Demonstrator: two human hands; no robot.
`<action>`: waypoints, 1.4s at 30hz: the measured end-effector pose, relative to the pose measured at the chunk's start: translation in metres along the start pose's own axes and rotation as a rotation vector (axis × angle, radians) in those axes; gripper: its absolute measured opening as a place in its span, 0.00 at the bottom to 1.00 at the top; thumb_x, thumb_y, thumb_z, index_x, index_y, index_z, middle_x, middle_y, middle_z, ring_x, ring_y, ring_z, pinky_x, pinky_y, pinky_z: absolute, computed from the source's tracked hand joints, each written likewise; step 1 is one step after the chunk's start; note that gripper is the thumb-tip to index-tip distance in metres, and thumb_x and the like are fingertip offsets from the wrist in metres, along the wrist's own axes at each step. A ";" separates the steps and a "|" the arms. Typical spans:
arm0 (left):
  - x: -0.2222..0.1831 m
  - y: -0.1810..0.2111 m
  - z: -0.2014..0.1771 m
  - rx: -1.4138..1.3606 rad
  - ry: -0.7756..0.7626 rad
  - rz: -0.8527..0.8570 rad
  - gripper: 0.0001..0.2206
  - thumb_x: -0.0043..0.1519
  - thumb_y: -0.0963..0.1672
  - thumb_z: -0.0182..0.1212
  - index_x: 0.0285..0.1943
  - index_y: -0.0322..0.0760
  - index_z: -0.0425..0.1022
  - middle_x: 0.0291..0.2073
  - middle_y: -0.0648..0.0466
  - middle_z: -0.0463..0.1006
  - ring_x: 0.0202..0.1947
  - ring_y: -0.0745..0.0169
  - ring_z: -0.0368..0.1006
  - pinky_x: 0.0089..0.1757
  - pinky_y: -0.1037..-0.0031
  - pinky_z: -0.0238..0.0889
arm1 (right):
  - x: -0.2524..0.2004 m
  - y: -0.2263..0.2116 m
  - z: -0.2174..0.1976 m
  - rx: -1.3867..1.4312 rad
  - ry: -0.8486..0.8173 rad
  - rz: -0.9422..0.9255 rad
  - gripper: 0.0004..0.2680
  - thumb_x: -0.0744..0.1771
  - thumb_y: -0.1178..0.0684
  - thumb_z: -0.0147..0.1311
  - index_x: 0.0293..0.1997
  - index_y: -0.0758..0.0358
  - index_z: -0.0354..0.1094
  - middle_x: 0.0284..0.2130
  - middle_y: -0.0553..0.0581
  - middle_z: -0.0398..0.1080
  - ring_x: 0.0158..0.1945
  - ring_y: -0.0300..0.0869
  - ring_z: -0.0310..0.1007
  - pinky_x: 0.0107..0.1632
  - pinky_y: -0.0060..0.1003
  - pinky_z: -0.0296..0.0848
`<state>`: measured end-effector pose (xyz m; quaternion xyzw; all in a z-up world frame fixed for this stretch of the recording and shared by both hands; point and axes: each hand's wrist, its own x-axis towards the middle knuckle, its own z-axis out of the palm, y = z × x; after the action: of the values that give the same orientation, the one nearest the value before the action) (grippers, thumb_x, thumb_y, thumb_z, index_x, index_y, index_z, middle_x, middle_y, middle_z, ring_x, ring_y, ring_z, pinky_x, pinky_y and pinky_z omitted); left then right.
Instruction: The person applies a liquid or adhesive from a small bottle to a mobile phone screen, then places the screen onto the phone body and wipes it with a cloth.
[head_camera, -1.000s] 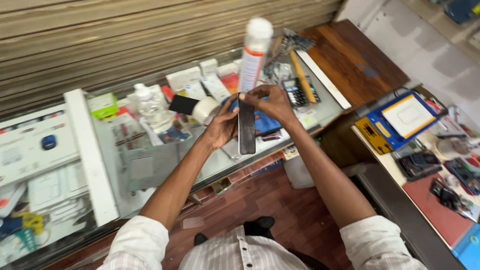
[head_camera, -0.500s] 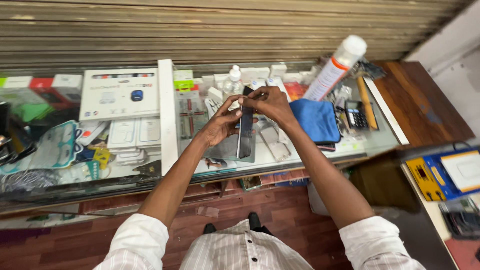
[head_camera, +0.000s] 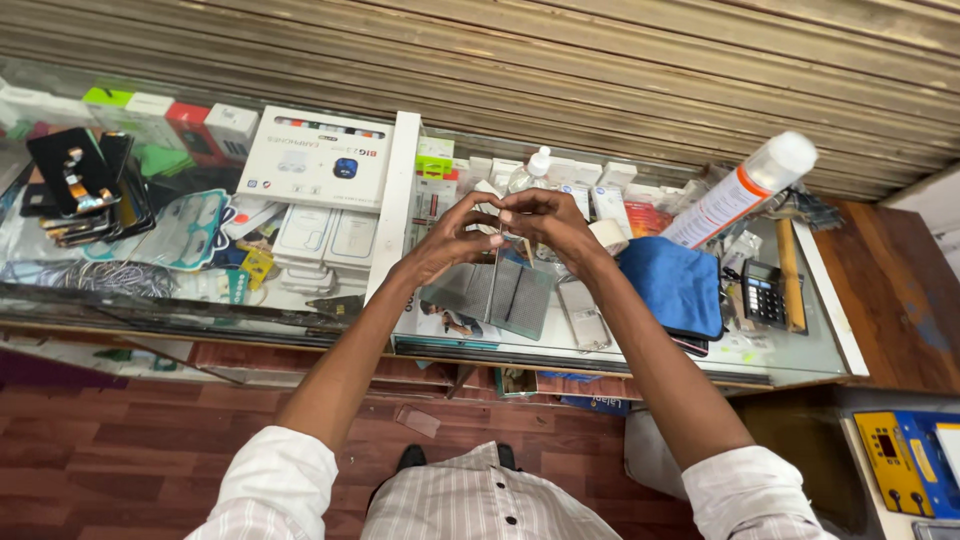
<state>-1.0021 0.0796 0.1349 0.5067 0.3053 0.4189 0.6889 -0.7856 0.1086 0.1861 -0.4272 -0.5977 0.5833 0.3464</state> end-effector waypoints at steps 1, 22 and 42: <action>-0.001 0.000 0.000 0.033 0.008 0.015 0.30 0.52 0.47 0.73 0.64 0.51 0.64 0.55 0.48 0.72 0.57 0.51 0.76 0.53 0.59 0.77 | 0.001 0.003 -0.002 0.028 -0.028 -0.004 0.12 0.63 0.57 0.66 0.49 0.66 0.75 0.45 0.55 0.76 0.49 0.39 0.77 0.52 0.33 0.80; 0.024 -0.036 -0.014 0.567 0.015 0.189 0.33 0.48 0.56 0.74 0.61 0.47 0.69 0.56 0.51 0.76 0.59 0.49 0.75 0.58 0.48 0.68 | 0.016 0.050 -0.030 -0.062 -0.177 -0.050 0.15 0.62 0.57 0.67 0.53 0.65 0.72 0.50 0.55 0.75 0.57 0.42 0.75 0.61 0.39 0.75; 0.030 -0.034 -0.031 0.502 -0.043 0.081 0.27 0.54 0.59 0.65 0.55 0.46 0.70 0.52 0.54 0.77 0.61 0.53 0.73 0.61 0.48 0.62 | 0.050 0.042 -0.031 -0.364 -0.312 -0.163 0.09 0.61 0.62 0.68 0.42 0.65 0.74 0.42 0.54 0.75 0.49 0.43 0.80 0.56 0.39 0.81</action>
<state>-1.0053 0.1151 0.0933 0.6824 0.3646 0.3462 0.5307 -0.7724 0.1648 0.1429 -0.3375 -0.7718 0.4950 0.2132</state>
